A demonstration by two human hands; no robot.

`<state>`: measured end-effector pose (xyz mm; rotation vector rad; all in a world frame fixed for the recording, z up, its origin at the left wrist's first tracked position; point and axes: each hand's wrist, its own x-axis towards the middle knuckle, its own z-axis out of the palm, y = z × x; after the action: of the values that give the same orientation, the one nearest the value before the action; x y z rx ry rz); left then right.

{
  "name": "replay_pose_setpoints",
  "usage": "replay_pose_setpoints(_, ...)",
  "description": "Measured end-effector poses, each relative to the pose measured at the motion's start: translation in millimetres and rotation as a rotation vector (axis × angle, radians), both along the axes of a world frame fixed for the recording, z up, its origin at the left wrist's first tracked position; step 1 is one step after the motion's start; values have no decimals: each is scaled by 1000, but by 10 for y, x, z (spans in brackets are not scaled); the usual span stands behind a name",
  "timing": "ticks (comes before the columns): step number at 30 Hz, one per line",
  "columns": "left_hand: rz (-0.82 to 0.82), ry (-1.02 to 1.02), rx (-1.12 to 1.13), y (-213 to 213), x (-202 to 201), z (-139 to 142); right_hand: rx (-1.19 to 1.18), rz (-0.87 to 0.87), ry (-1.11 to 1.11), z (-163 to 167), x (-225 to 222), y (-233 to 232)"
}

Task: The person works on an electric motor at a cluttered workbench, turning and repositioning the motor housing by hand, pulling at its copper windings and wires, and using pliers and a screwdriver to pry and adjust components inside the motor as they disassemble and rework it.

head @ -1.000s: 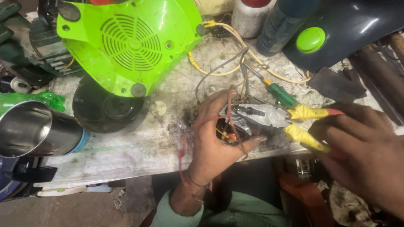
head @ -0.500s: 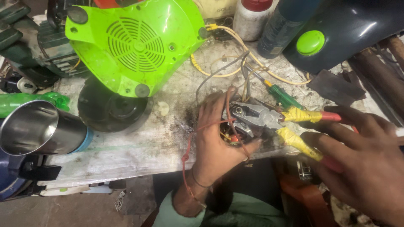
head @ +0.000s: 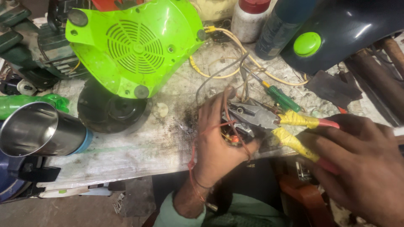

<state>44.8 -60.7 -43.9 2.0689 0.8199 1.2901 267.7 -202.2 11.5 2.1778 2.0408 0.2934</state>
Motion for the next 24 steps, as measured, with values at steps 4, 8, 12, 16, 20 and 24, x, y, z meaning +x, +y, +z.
replay_pose_setpoints(4, 17, 0, -32, 7, -9, 0, 101, 104, 99, 14, 9, -7)
replay_pose_setpoints(8, -67, 53, -102, 88, 0, 1, 35, 148, 90, 32, 81, 44)
replay_pose_setpoints(12, -127, 58, 23, 169, -57, 4, -19, 238, 39, 59, 237, 171)
replay_pose_setpoints(16, -147, -13, -43, 164, -96, 6, -11, 363, 55, 46, 386, 313)
replay_pose_setpoints(20, -118, -14, -19, 152, -67, 0, -150, 307, 26, -1, 496, 391)
replay_pose_setpoints(24, -144, -9, 33, 173, -47, -10, -181, 295, 35, -39, 584, 410)
